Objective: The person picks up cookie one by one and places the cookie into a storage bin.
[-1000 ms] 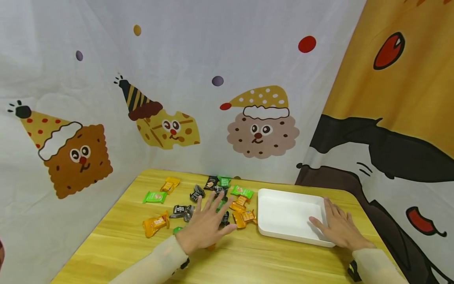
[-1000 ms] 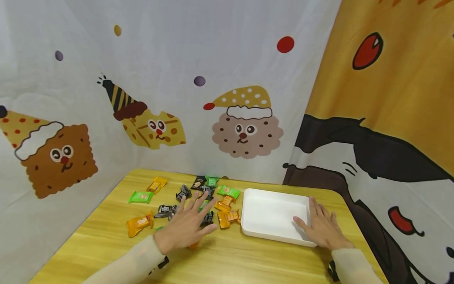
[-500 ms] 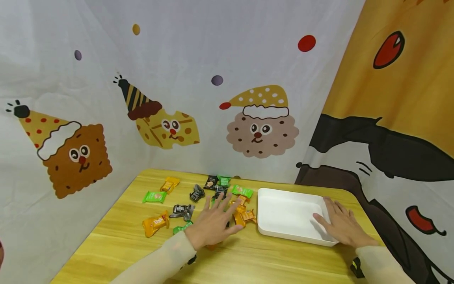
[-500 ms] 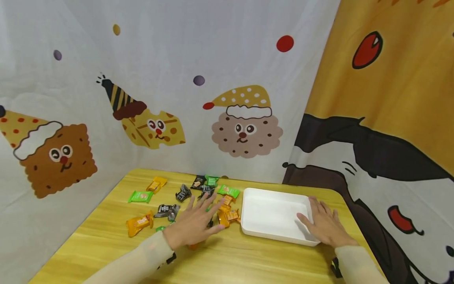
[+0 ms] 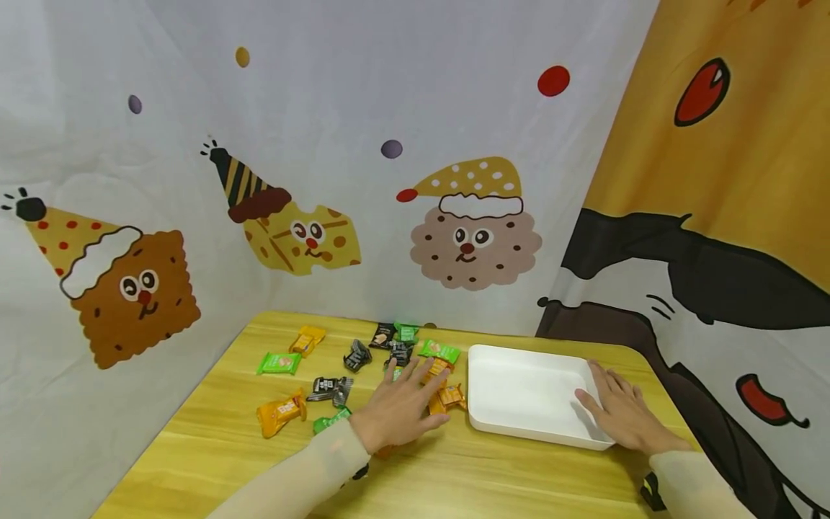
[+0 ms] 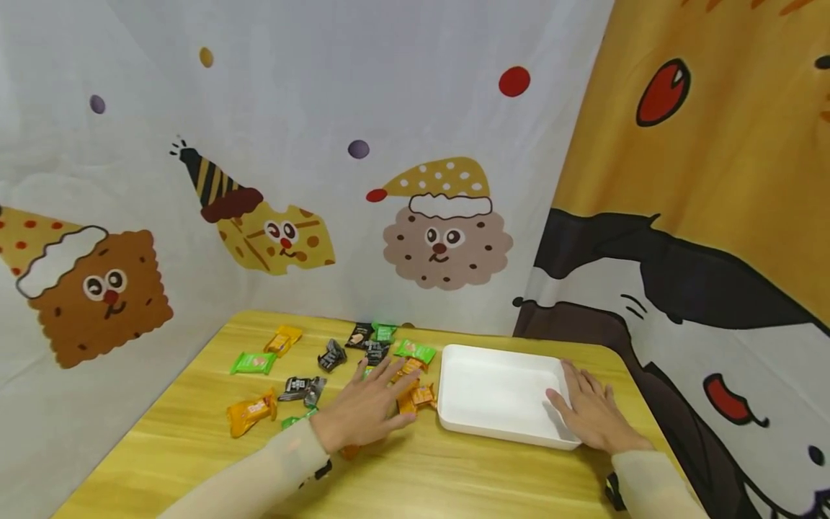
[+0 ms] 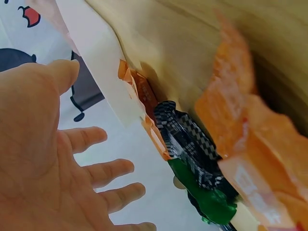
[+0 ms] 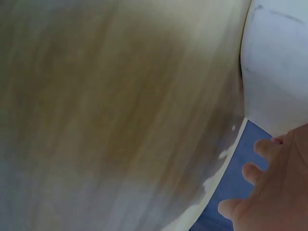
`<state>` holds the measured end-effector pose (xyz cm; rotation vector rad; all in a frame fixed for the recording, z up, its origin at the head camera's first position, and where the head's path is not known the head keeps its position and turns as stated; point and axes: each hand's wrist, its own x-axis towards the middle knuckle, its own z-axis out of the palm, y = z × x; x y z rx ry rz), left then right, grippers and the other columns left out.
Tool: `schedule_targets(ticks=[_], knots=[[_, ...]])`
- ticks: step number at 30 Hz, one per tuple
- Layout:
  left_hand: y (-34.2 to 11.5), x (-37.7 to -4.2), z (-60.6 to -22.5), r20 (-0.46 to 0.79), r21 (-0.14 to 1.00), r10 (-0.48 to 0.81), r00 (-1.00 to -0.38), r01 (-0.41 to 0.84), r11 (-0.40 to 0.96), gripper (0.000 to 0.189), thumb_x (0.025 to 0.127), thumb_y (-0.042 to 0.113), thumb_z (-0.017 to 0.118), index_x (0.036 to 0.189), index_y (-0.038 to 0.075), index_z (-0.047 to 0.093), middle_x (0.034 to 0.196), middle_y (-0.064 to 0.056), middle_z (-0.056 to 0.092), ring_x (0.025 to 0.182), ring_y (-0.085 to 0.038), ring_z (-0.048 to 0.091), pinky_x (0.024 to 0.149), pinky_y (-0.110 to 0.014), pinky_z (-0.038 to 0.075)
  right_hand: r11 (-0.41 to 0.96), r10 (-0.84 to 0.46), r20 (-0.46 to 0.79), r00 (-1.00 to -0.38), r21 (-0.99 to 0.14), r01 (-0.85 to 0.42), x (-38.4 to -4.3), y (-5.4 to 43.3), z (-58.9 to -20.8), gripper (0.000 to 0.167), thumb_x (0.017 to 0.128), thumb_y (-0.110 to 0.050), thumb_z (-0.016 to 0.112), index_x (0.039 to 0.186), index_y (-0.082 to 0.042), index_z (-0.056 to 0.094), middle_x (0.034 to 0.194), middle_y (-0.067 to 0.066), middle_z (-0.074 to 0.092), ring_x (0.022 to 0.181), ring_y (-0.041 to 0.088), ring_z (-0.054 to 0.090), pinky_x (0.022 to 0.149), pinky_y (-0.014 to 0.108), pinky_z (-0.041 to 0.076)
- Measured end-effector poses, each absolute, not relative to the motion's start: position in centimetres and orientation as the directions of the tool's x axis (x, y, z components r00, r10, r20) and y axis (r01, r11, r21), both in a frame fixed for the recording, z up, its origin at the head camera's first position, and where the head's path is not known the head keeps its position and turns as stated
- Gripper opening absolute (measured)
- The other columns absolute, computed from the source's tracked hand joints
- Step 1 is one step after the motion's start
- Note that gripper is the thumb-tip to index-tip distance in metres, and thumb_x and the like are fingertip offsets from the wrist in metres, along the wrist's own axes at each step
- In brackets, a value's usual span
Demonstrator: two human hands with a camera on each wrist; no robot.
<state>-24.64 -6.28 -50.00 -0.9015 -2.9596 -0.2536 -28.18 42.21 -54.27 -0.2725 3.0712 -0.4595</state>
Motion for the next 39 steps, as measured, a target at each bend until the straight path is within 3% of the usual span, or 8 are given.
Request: schedule_targets(ticks=[10, 22, 29, 39], knots=[[-4.5, -25.7, -50.0, 0.061, 0.097, 0.576, -0.815, 0.579, 0.810, 0.076, 0.117, 0.061, 0.065, 0.181, 0.028, 0.044, 0.189, -0.013, 0.041, 0.175, -0.043, 0.041, 0.141, -0.076, 0.033, 0.937, -0.191, 0.015, -0.981, -0.296, -0.187, -28.1, 42.2, -54.2, 0.092, 0.125, -0.055, 0.046, 0.183, 0.007, 0.012, 0.179, 0.050, 0.027, 0.159, 0.080, 0.027, 0.123, 0.099, 0.019], [-2.2, -26.6, -50.6, 0.012, -0.025, 0.589, -0.808, 0.589, 0.808, 0.069, 0.115, 0.059, 0.070, 0.174, 0.025, 0.056, 0.179, -0.005, 0.056, 0.166, -0.032, 0.055, 0.133, -0.061, 0.052, 0.950, -0.187, 0.037, -0.982, -0.249, -0.190, -28.1, 41.8, -54.1, 0.098, 0.122, -0.060, 0.050, 0.182, 0.009, 0.014, 0.184, 0.045, 0.022, 0.163, 0.076, 0.025, 0.126, 0.098, 0.019], [-1.3, -26.9, -50.8, 0.015, -0.084, 0.598, -0.801, 0.595, 0.799, 0.061, 0.113, 0.055, 0.075, 0.165, 0.024, 0.065, 0.162, -0.002, 0.067, 0.145, -0.025, 0.065, 0.116, -0.052, 0.065, 0.953, -0.164, 0.036, -0.986, -0.251, -0.168, -28.0, 41.6, -53.9, 0.100, 0.121, -0.062, 0.052, 0.184, 0.004, 0.012, 0.186, 0.044, 0.018, 0.166, 0.076, 0.019, 0.126, 0.100, 0.013], [-0.3, -27.4, -51.2, 0.029, -0.102, 0.588, -0.808, 0.583, 0.806, 0.047, 0.111, 0.047, 0.081, 0.151, 0.024, 0.075, 0.149, -0.002, 0.072, 0.130, -0.020, 0.070, 0.103, -0.041, 0.070, 0.955, -0.157, 0.028, -0.987, -0.251, -0.159, -27.9, 41.6, -54.3, 0.101, 0.120, -0.066, 0.050, 0.185, 0.001, 0.010, 0.186, 0.045, 0.017, 0.166, 0.076, 0.016, 0.125, 0.101, 0.010]])
